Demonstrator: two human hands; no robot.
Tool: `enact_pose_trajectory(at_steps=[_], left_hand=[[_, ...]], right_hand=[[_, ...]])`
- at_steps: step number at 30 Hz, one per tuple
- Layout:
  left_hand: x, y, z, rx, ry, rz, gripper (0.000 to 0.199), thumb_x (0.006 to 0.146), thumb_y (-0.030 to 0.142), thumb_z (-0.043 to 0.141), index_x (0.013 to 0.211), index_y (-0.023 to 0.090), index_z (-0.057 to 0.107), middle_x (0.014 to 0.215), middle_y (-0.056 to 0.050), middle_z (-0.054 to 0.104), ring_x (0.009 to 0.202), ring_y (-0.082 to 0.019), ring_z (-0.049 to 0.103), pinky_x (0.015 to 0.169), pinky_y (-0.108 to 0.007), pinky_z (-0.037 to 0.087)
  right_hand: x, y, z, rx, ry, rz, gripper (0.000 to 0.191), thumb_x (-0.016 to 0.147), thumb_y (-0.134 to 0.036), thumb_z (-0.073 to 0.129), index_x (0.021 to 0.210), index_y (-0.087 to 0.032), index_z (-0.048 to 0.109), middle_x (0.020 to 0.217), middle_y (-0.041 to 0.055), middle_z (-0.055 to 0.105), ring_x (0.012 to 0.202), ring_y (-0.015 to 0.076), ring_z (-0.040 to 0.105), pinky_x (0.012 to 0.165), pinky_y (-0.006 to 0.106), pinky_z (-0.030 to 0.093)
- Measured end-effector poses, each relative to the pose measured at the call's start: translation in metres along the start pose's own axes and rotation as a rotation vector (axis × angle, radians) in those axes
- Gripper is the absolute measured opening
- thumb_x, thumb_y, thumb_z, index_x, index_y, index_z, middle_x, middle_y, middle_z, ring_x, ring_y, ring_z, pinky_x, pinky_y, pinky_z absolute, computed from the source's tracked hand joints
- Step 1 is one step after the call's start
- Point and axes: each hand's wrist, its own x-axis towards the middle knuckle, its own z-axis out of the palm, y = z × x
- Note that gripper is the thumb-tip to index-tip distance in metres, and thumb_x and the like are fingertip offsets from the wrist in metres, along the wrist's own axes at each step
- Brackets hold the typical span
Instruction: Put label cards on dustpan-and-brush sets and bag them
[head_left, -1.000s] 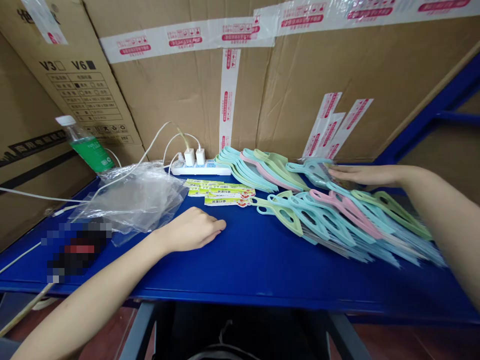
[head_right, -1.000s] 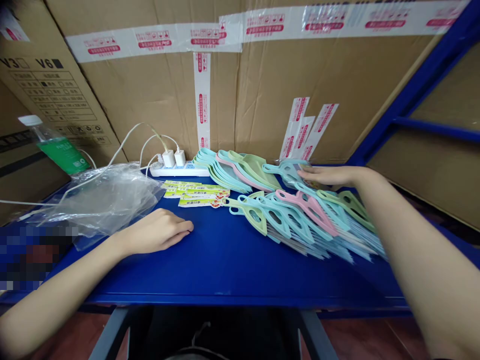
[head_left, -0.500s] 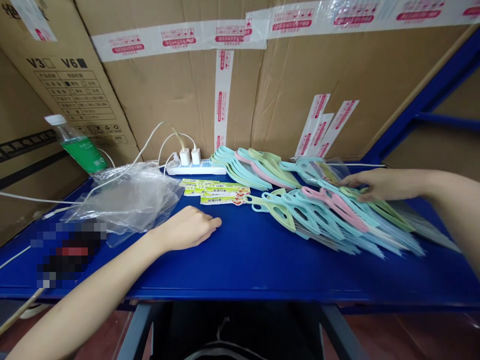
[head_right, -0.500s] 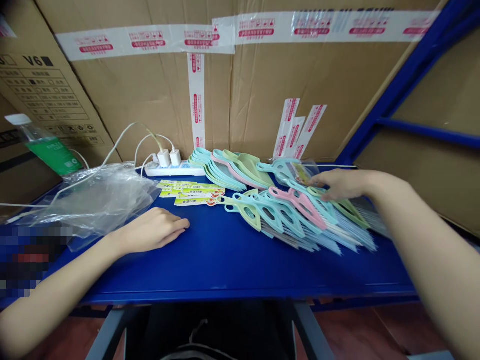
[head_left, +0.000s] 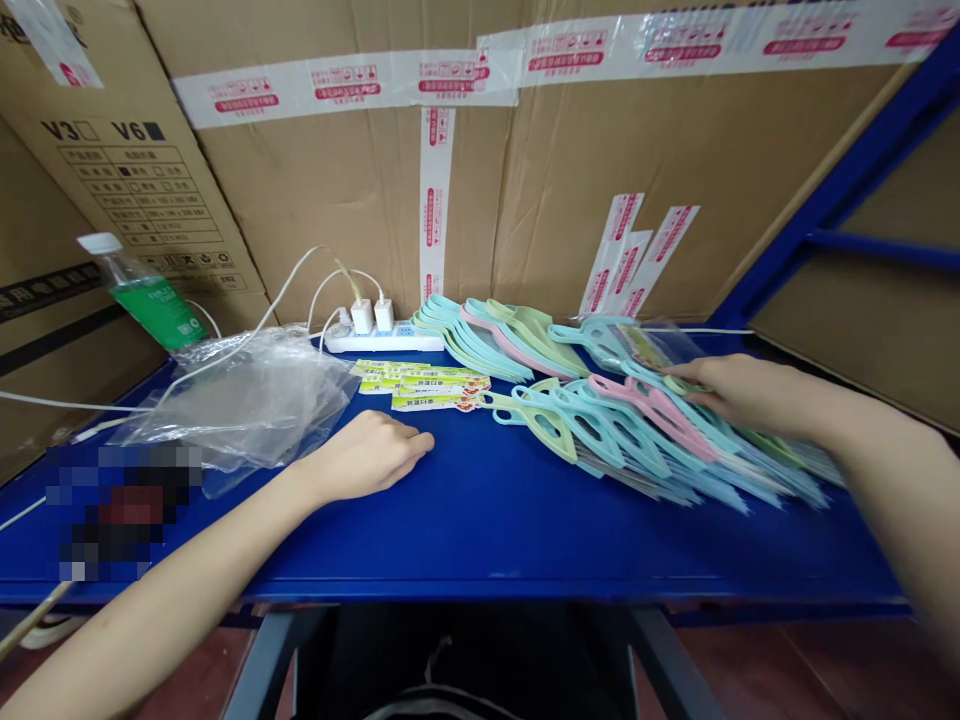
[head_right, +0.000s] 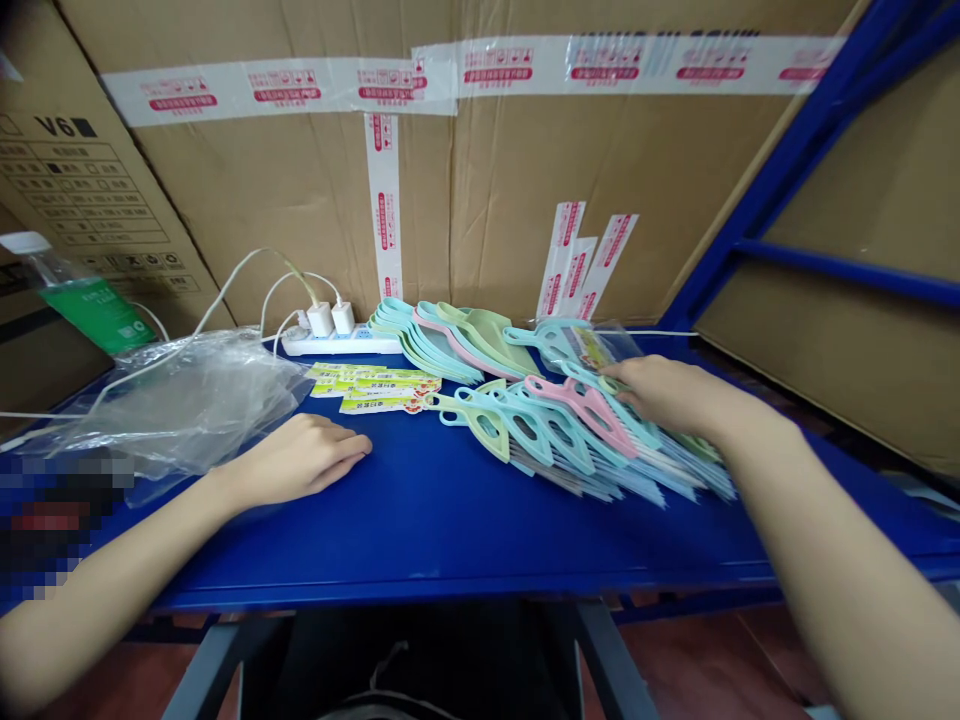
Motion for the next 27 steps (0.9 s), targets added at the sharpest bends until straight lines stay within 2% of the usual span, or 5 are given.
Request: enact_pose_trajectory(at_steps=[4, 11, 14, 20, 27], left_hand=[[0.004, -0.001, 0.005, 0.046, 0.154, -0.024, 0.023, 0.098, 0.017, 0.037, 0.092, 0.019, 0.060, 0.075, -0.001, 0.069, 0.060, -0.015, 0.062, 0.060, -0.027, 0.043], [0.048, 0.000, 0.004, 0.222, 0.283, 0.003, 0.028, 0.097, 0.015, 0.034, 0.107, 0.016, 0.060, 0.084, -0.006, 0.067, 0.078, -0.019, 0.064, 0.068, -0.029, 0.048], [0.089, 0.003, 0.001, 0.267, 0.227, 0.006, 0.028, 0.096, 0.015, 0.038, 0.116, 0.014, 0.058, 0.094, -0.009, 0.066, 0.086, -0.022, 0.063, 0.071, -0.031, 0.046], [0.174, -0.004, -0.003, 0.261, 0.107, -0.005, 0.029, 0.099, 0.022, 0.042, 0.117, 0.009, 0.059, 0.114, -0.014, 0.066, 0.105, -0.025, 0.061, 0.083, -0.035, 0.042], [0.209, -0.011, -0.004, 0.269, -0.002, 0.102, 0.019, 0.091, 0.008, 0.051, 0.090, 0.014, 0.069, 0.088, -0.008, 0.074, 0.089, -0.021, 0.067, 0.079, -0.033, 0.038]], right_hand=[[-0.006, -0.015, -0.001, -0.022, -0.060, 0.027, 0.042, 0.086, -0.015, 0.039, 0.114, -0.010, 0.070, 0.110, 0.0204, 0.071, 0.098, 0.0305, 0.070, 0.086, 0.041, 0.056], [-0.015, -0.022, 0.016, -0.004, 0.196, 0.046, 0.051, 0.092, -0.022, 0.032, 0.135, -0.006, 0.054, 0.101, 0.0194, 0.066, 0.083, 0.0296, 0.069, 0.070, 0.039, 0.057], [-0.015, -0.019, 0.028, -0.057, 0.296, -0.050, 0.050, 0.094, -0.024, 0.029, 0.132, -0.007, 0.056, 0.100, 0.0195, 0.066, 0.077, 0.0293, 0.067, 0.063, 0.039, 0.055], [-0.011, -0.019, 0.045, -0.078, 0.469, -0.199, 0.047, 0.098, -0.027, 0.028, 0.134, -0.014, 0.056, 0.092, 0.0144, 0.066, 0.080, 0.0268, 0.067, 0.069, 0.038, 0.053], [-0.011, -0.017, 0.049, -0.054, 0.479, -0.213, 0.046, 0.099, -0.028, 0.027, 0.130, -0.017, 0.059, 0.093, 0.0136, 0.067, 0.080, 0.0260, 0.067, 0.071, 0.038, 0.053]])
